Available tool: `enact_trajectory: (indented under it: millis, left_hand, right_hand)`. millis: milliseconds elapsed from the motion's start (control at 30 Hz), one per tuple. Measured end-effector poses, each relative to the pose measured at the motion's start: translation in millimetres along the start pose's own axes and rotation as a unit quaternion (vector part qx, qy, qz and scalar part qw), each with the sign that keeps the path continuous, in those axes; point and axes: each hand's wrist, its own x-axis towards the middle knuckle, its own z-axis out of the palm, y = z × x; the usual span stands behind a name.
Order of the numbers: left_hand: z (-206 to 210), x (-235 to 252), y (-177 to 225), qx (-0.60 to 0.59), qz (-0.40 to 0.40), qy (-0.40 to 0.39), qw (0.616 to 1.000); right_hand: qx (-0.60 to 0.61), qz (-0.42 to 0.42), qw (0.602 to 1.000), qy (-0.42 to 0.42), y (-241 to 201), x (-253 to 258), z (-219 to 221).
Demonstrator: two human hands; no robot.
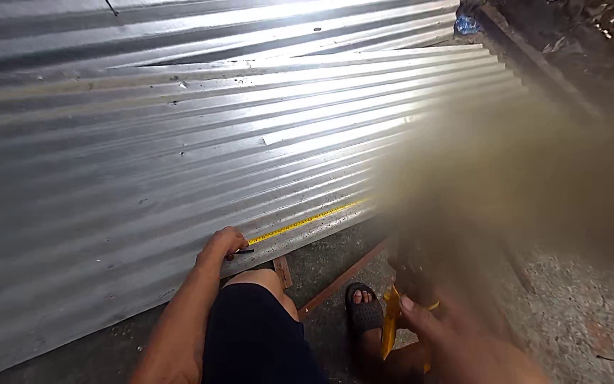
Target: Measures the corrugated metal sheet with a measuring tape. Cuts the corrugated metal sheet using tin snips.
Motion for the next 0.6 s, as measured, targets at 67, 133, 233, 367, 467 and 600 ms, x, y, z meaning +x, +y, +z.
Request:
enact_trajectory:
  millis: [67,133,233,367,467,600]
  left_hand:
    - [1.0,-3.5,1.3,0.002,0.001,-0.004,1.0]
    - [1.2,-4.8,-0.6,-0.002,-0.005,-0.003,1.0]
    - [3.0,-3.8,-4.3,-0.002,-0.011,0.004,1.0]
    - [2.7,-5.1,-2.8,0.0,-0.011,0.002,1.0]
    - [3.4,-5.1,-3.7,0.002,-0.009,0.0,1.0]
    - [1.9,-4.3,-3.4,-0.003,-0.012,-0.005,1.0]
  right_hand:
    - [-0.071,-0.037,0.997,0.014,2.3,-1.5,-2.9]
    - [-0.134,-0.064,0.989,0.021,3.0,-1.3,-5.7]
    - [-0.164,-0.05,0.985,0.013,3.5,-1.2,-8.9]
    - [-0.156,-0.04,0.984,-0.076,6.9,1.1,-15.1]
    - [-0.127,-0.037,0.984,-0.12,6.1,1.4,-14.2]
    - [-0.034,0.005,0.987,-0.16,9.8,0.2,-15.9]
